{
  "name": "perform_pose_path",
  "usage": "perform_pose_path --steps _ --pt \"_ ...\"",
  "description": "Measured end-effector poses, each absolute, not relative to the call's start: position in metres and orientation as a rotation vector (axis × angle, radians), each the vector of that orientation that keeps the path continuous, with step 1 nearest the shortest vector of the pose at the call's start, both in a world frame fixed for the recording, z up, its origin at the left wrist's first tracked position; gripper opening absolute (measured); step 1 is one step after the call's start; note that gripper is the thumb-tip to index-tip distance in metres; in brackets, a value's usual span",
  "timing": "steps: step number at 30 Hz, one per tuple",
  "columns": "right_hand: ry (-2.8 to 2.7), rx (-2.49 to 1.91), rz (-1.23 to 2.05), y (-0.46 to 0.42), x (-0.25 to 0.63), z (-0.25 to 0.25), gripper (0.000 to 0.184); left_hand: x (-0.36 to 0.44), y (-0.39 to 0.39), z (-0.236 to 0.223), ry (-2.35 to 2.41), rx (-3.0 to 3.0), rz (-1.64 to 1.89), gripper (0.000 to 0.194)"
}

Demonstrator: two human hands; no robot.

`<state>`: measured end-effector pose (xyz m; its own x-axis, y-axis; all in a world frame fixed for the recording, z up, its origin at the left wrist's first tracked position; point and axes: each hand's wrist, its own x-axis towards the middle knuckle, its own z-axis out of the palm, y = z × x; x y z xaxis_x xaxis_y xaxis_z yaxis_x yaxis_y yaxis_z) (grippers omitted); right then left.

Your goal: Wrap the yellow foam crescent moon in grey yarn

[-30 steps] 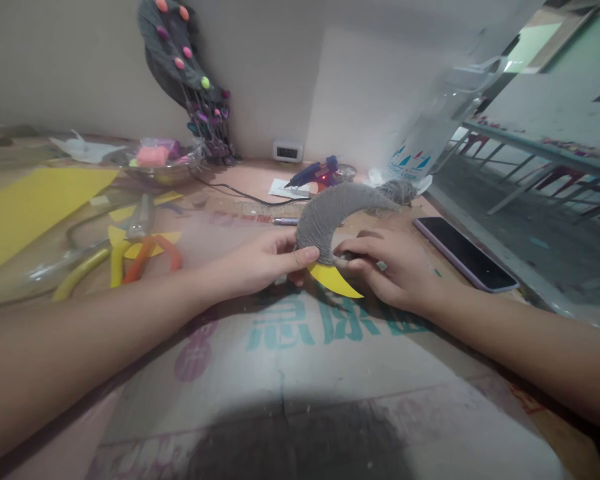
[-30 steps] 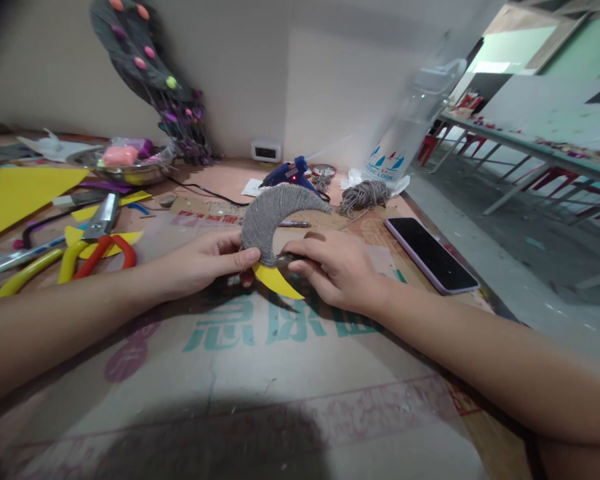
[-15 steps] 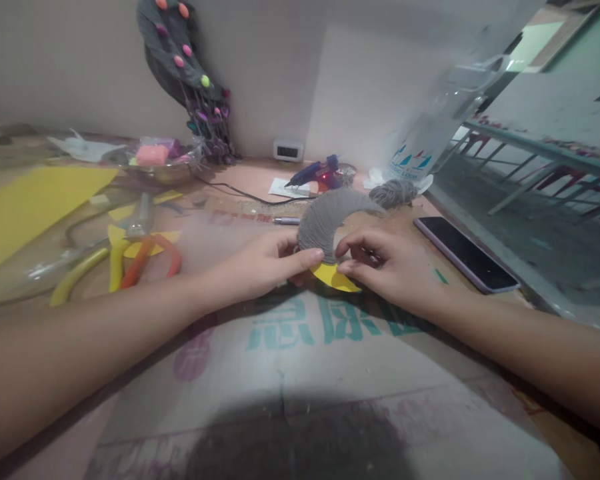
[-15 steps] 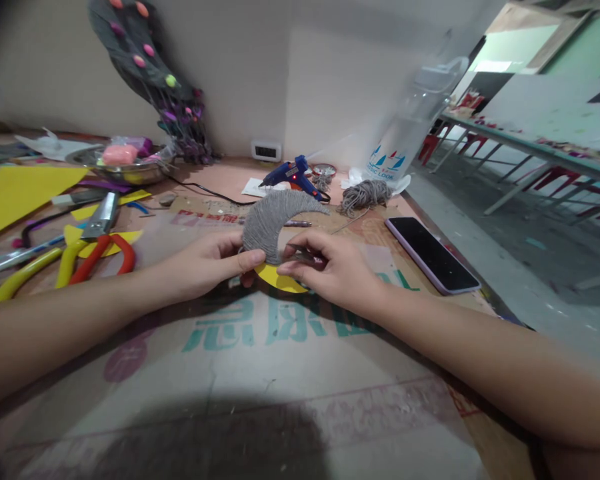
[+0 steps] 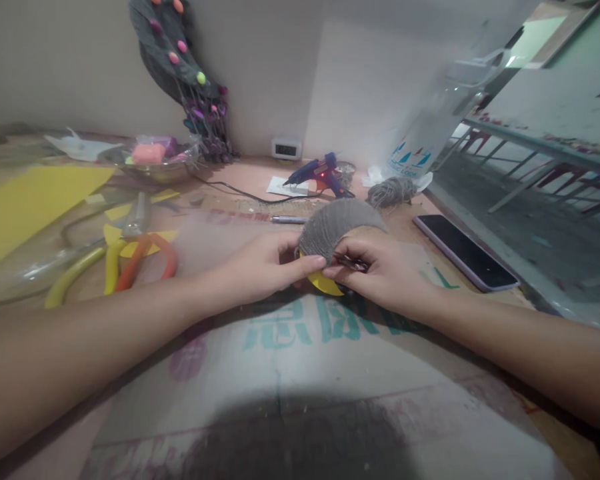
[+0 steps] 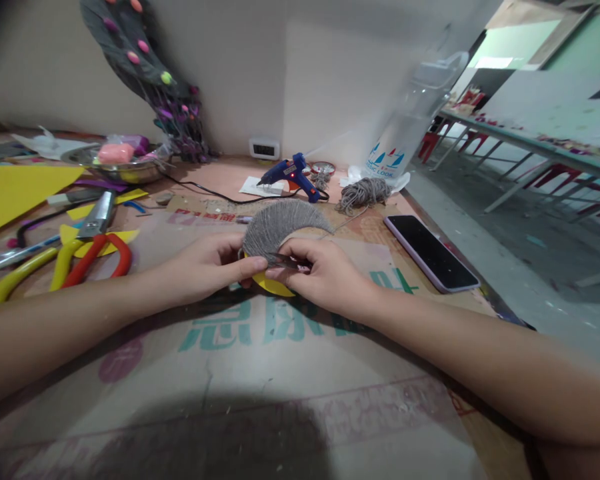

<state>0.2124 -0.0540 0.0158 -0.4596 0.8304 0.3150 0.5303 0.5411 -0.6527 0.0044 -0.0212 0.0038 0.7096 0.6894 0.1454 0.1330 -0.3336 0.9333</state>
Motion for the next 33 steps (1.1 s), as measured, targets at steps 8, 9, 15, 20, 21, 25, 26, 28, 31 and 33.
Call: perform_pose_path --steps 8,9,15,20,21,25,26,28,31,33 --pt "-2.125 -1.037 0.760 -0.0584 0.2131 0.0170 0.013 0.0016 -0.0216 0.0038 0.702 1.876 0.615 0.031" --pt "-2.120 -1.033 0.773 -0.0586 0.2135 0.0177 0.012 0.0011 -0.0216 0.0042 0.705 1.880 0.613 0.033" --pt "-2.068 -1.083 0.833 -0.0577 0.2143 0.0193 0.012 0.0001 -0.0229 0.0058 0.726 1.906 0.631 0.032" --pt "-2.049 -1.110 0.844 -0.0565 0.2134 0.0180 0.018 -0.0002 -0.0240 0.0058 0.691 1.912 0.617 0.028" --pt "-2.051 -1.116 0.842 -0.0565 0.2133 0.0180 0.018 -0.0004 -0.0238 0.0062 0.690 1.906 0.609 0.029" --pt "-2.047 -1.119 0.840 -0.0569 0.2134 0.0189 0.017 -0.0017 -0.0223 0.0081 0.702 1.881 0.598 0.033" --pt "-2.045 -1.116 0.842 -0.0570 0.2134 0.0190 0.016 -0.0020 -0.0218 0.0082 0.703 1.880 0.598 0.034" --pt "-2.047 -1.106 0.852 -0.0570 0.2133 0.0188 0.015 -0.0021 -0.0211 0.0078 0.685 1.881 0.595 0.035" --pt "-2.047 -1.080 0.861 -0.0565 0.2131 0.0177 0.016 -0.0016 -0.0204 0.0055 0.640 1.874 0.590 0.033" --pt "-2.055 -1.073 0.856 -0.0562 0.2130 0.0172 0.017 -0.0011 -0.0202 0.0038 0.637 1.879 0.572 0.033"
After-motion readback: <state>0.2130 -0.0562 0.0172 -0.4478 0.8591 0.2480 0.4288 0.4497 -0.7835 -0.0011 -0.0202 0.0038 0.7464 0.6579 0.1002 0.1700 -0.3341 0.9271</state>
